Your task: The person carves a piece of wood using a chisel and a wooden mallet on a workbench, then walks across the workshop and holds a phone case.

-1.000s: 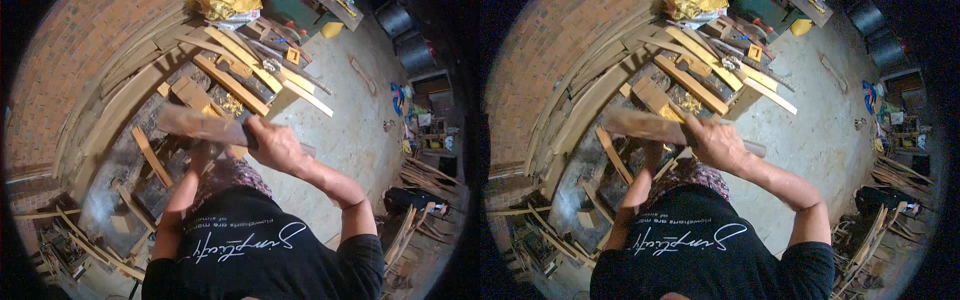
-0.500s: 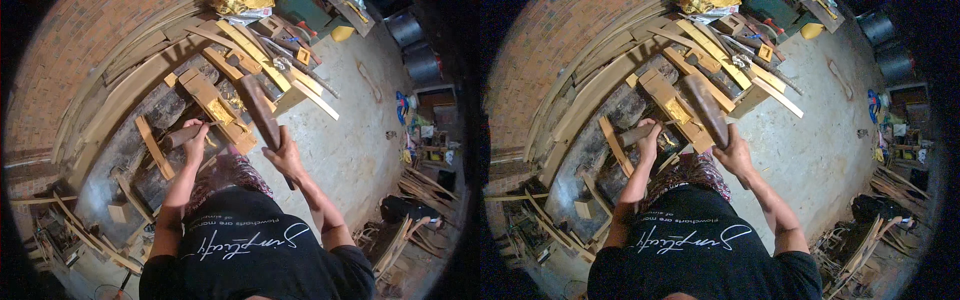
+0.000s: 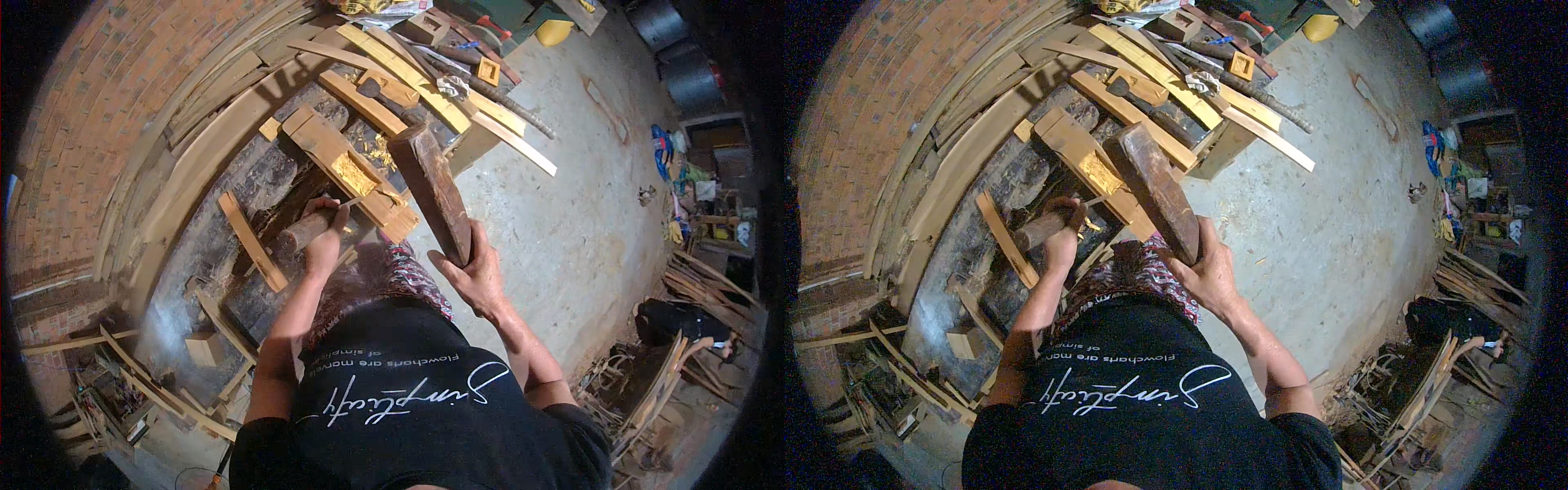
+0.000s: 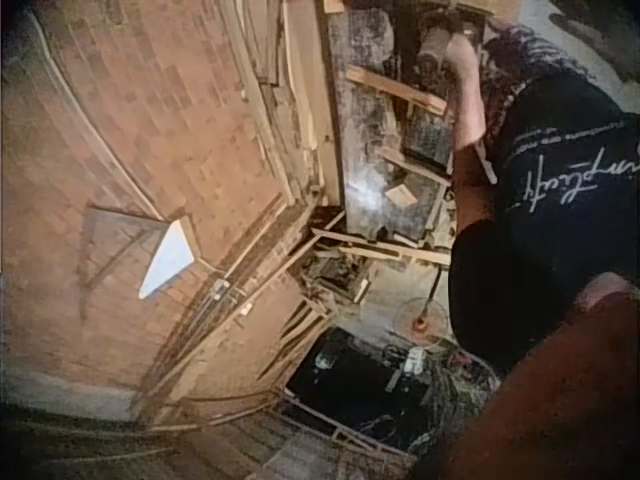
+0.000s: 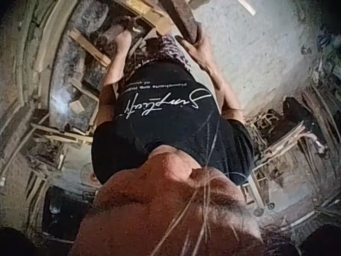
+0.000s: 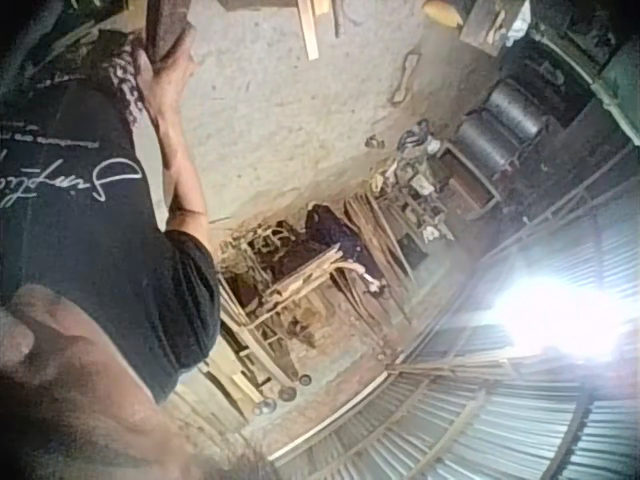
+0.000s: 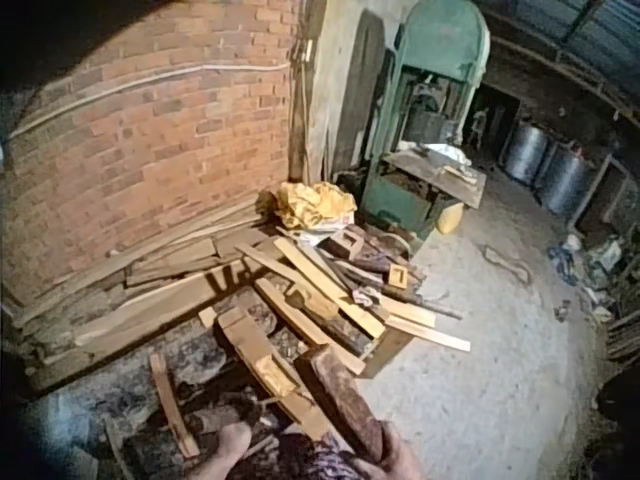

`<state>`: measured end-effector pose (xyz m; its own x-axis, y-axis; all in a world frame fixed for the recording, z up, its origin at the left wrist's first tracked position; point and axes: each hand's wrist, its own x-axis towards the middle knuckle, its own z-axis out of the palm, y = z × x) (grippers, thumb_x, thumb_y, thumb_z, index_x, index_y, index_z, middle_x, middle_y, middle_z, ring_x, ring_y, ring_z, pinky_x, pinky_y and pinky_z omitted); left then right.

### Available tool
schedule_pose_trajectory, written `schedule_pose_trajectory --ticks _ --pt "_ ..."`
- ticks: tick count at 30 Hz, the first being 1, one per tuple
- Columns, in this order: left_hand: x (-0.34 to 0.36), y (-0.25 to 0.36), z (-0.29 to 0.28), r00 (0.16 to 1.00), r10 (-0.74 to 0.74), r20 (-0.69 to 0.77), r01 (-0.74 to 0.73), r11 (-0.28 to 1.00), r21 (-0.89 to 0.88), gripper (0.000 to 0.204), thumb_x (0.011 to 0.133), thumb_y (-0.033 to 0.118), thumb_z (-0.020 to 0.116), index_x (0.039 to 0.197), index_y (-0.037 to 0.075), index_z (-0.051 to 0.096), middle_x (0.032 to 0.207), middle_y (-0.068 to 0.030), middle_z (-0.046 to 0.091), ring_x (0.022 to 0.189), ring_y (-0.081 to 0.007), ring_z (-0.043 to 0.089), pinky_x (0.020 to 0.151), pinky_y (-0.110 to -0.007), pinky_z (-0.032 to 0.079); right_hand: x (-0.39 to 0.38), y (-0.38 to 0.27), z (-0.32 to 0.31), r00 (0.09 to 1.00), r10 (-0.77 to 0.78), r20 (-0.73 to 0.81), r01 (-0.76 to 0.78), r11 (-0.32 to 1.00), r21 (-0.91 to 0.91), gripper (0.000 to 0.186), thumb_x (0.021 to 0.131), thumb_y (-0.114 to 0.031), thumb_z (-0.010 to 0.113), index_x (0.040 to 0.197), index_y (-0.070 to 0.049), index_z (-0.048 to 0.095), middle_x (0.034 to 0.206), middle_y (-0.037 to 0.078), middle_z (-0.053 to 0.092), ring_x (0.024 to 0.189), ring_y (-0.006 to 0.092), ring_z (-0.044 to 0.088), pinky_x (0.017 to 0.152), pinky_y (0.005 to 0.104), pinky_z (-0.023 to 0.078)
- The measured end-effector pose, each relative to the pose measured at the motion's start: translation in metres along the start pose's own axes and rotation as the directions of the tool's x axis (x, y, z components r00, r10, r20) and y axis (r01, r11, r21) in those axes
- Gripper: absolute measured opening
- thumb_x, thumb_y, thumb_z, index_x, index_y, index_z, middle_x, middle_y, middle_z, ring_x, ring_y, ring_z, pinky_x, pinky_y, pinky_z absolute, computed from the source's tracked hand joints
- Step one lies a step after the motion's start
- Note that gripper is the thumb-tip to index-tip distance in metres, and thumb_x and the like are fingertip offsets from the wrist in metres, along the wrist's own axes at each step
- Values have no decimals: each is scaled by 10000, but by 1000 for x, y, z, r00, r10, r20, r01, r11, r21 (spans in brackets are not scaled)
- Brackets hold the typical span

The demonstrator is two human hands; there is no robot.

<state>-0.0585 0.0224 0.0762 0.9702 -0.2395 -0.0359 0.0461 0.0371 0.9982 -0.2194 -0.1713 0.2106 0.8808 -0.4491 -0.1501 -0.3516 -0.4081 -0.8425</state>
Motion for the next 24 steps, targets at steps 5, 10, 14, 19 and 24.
schedule_pose_trajectory --ticks 5,10,14,19,24 --pt "4 -5 3 998 67 5 -67 997 -35 181 853 0 674 967 61 548 906 -23 573 845 -116 535 780 -274 450 2 -7 -1 1000 15 20 -15 999 -43 542 759 -223 743 1175 -14 464 968 236 651 900 394 661 765 423 516" --pt "7 -10 6 998 42 38 -35 984 -173 175 810 -3 697 916 61 574 868 -21 571 831 -123 536 771 -275 450 15 -38 -10 998 -19 64 25 996 -82 554 776 -261 740 1182 -14 454 946 246 647 854 405 662 733 438 520" --pt "14 -45 1 984 26 174 -48 992 120 265 864 190 650 1063 56 538 1058 -57 544 1009 -180 497 890 -338 425 9 -63 -19 936 -353 -17 350 933 -82 585 762 -247 741 1210 -23 438 956 234 624 844 400 649 711 442 523" --pt "15 -73 -7 921 123 370 -294 843 451 411 911 315 580 1239 84 493 1241 -78 519 1138 -227 490 957 -373 417 16 -78 -5 885 -400 238 453 858 -241 552 761 -244 732 1171 -46 421 1003 234 594 826 411 625 657 464 509" --pt "23 -45 9 960 205 192 -274 828 489 307 851 238 622 1097 68 553 1067 -79 601 944 -202 580 839 -343 456 32 -75 -4 945 -193 262 286 877 -385 410 788 -212 692 1042 -73 401 852 230 623 767 455 612 642 493 493"
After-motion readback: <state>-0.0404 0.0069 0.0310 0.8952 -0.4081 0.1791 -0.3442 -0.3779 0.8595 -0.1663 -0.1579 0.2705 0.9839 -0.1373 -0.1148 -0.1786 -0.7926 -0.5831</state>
